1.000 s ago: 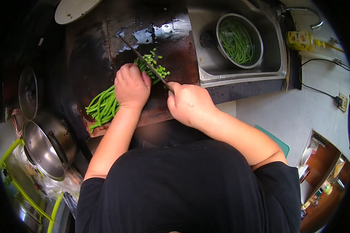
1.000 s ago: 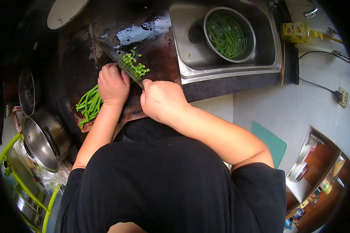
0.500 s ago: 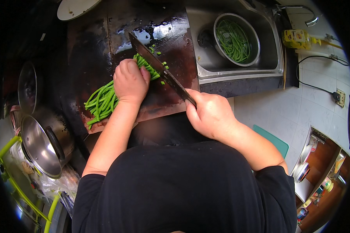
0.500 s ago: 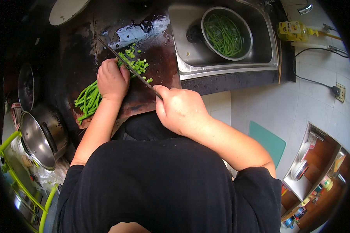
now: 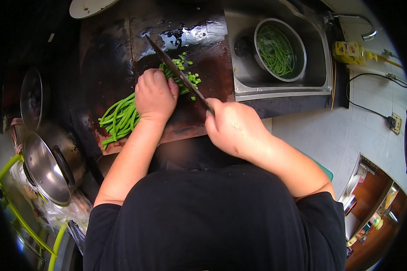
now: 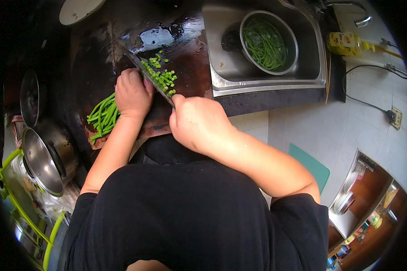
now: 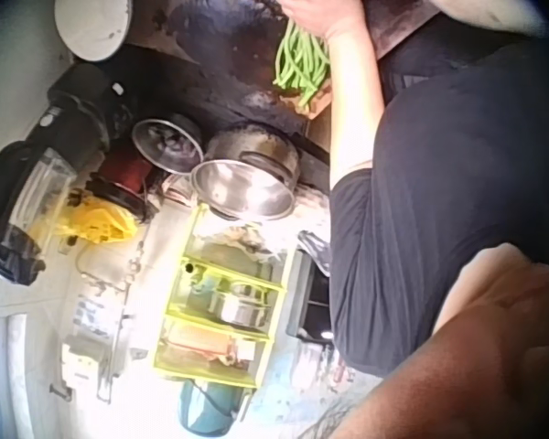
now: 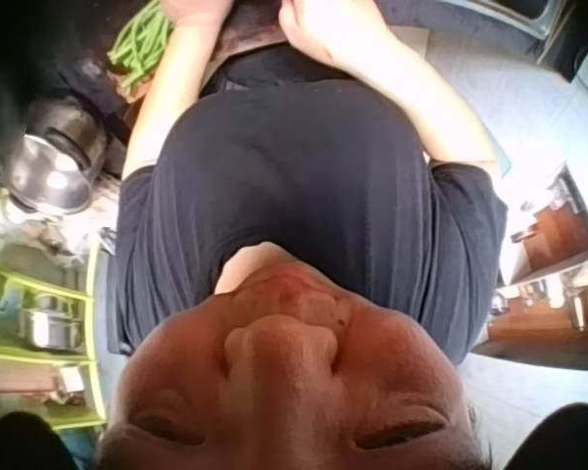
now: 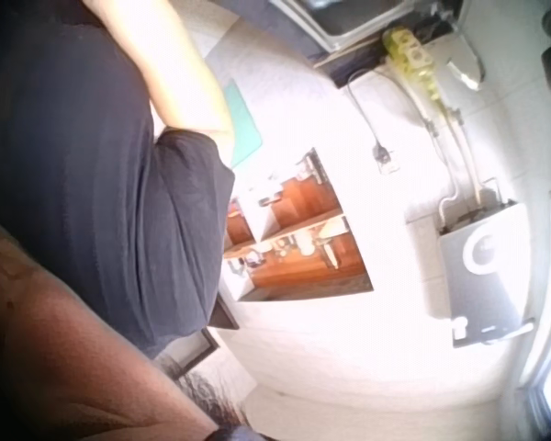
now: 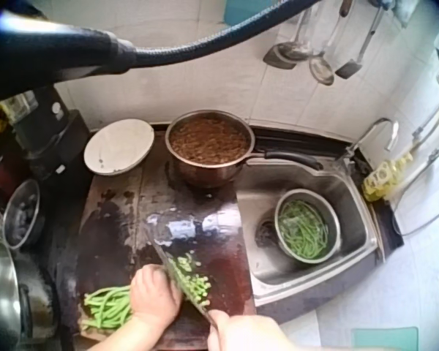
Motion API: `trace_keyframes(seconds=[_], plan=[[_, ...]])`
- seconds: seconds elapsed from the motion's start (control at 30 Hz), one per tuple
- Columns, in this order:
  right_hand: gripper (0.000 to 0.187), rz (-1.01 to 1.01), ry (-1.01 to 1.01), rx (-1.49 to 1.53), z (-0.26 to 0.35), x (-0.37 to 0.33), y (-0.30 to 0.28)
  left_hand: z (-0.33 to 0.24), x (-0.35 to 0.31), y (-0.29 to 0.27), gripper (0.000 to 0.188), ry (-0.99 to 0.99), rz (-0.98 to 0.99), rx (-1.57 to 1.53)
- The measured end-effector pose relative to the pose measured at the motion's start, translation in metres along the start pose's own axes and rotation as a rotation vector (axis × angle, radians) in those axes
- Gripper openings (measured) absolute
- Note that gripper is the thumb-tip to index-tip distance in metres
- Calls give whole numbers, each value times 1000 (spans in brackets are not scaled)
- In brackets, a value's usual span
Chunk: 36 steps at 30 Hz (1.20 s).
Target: The person washes green beans in a metal bowl under running water, then transfers them to a wooden cutting board. They use a large cleaver to chop the green beans into small pieces on the board.
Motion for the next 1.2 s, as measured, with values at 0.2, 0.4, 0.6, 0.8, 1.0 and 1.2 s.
trace_keyframes(seconds=[0.2,0.4,0.6,0.8,1.0,1.2], plan=[[25,16,68,18,-9,29,20,1,-1,2,24,-3,5,9],[24,-127,-12,143,-30,19,11,1,-3,-6,19,3,-54,-17],[27,-158,-48,93,-13,-23,-7,3,-5,-5,19,-13,-106,-28],[27,-139,-56,57,-12,-32,-2,3,-4,-5,18,-27,-89,-52],[25,-82,-5,38,-15,-27,4,3,-4,-6,17,-25,-80,-54],[22,28,34,15,-4,-11,-2,3,-2,-4,16,-26,-52,-39]])
Point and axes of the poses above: each hand's wrist, its own x-axis towards the middle knuckle, its own y-axis out of the palm, z = x × y, the point moved 8 cm from there along x, towards the middle knuckle, and after that the axes turned 5 degrees about x, right-handed, at the moved point
